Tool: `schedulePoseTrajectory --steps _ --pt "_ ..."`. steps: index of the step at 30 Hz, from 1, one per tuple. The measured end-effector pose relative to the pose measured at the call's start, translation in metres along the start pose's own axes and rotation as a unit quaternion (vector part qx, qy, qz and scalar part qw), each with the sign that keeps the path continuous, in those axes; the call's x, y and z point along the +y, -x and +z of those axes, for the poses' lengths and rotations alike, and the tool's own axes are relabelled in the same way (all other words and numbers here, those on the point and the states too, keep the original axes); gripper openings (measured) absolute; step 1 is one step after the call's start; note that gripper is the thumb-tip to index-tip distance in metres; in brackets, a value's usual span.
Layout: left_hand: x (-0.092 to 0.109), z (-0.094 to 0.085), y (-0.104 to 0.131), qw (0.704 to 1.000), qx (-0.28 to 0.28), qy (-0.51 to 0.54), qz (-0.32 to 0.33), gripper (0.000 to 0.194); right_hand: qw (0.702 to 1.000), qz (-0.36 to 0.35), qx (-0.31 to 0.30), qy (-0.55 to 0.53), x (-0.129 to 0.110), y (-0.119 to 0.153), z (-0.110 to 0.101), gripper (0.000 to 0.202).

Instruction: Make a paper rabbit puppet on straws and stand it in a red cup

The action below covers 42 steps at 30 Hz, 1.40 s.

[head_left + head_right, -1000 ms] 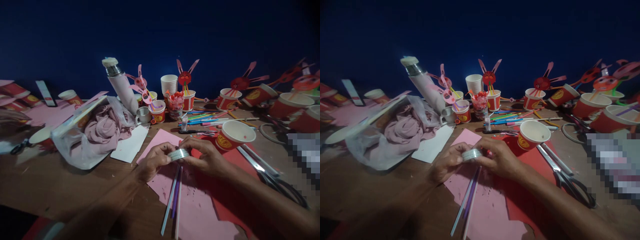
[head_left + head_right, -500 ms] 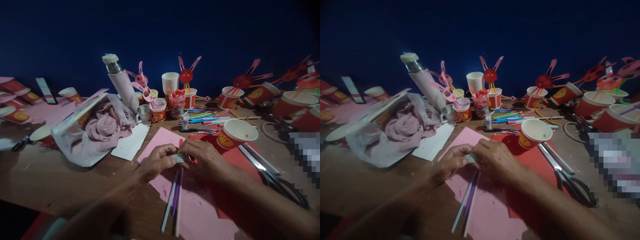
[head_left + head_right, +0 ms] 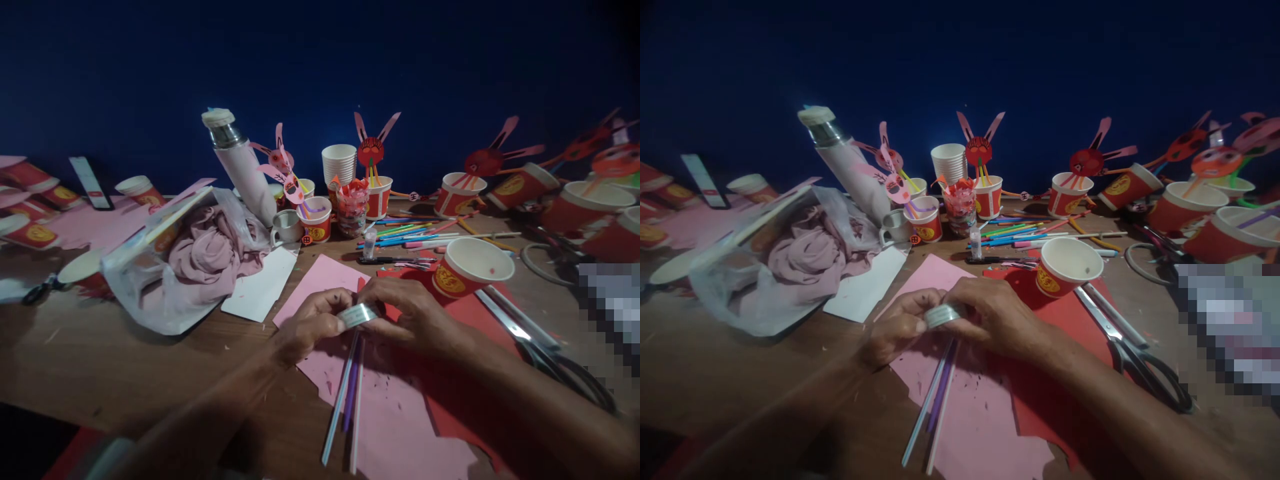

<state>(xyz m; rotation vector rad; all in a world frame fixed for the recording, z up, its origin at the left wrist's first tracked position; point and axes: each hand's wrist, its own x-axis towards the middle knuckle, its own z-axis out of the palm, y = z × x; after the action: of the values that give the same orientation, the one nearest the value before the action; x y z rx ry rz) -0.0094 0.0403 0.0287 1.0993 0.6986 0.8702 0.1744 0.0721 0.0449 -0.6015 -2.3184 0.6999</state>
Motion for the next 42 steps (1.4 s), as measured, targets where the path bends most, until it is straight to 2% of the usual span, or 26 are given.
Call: schedulePoseTrajectory --steps 4,10,15,19,22,25,32,35,42 --pt "0.0 0.001 0.0 0.999 0.018 -0.044 -0.014 0.02 0.998 -0.04 0.013 0.056 -0.002 -0.002 0.004 0.014" --pt "0.001 0.003 -0.001 0.998 0.016 -0.041 -0.034 0.018 0.993 -0.042 0.024 0.109 -0.003 -0.003 0.009 0.009" --pt "0.003 0.002 -0.001 0.998 0.024 -0.04 -0.037 0.015 0.999 -0.004 0.004 0.036 0.001 0.0 0.009 0.009" --pt "0.003 0.003 -0.002 0.999 0.019 0.024 -0.026 0.014 0.998 0.02 -0.002 -0.055 0.004 0.003 0.008 0.008" --pt "0.002 0.003 -0.002 0.998 0.013 0.063 -0.014 0.015 0.997 0.026 0.002 -0.075 0.003 0.002 0.006 0.009" --pt "0.0 0.002 -0.002 0.998 0.006 0.062 -0.014 0.017 0.998 0.025 0.003 -0.056 0.002 0.001 0.004 0.008" --pt "-0.001 0.003 -0.001 0.998 0.031 -0.047 -0.021 0.019 0.997 -0.04 0.019 0.067 -0.001 -0.002 0.008 0.007" --pt "-0.001 0.004 -0.001 0.996 0.038 -0.07 -0.03 0.017 0.995 -0.053 0.022 0.085 -0.003 -0.003 0.012 0.004" --pt "0.001 0.004 -0.001 0.997 0.028 -0.061 -0.032 0.011 0.998 -0.015 0.013 0.067 -0.005 -0.002 0.013 0.007"
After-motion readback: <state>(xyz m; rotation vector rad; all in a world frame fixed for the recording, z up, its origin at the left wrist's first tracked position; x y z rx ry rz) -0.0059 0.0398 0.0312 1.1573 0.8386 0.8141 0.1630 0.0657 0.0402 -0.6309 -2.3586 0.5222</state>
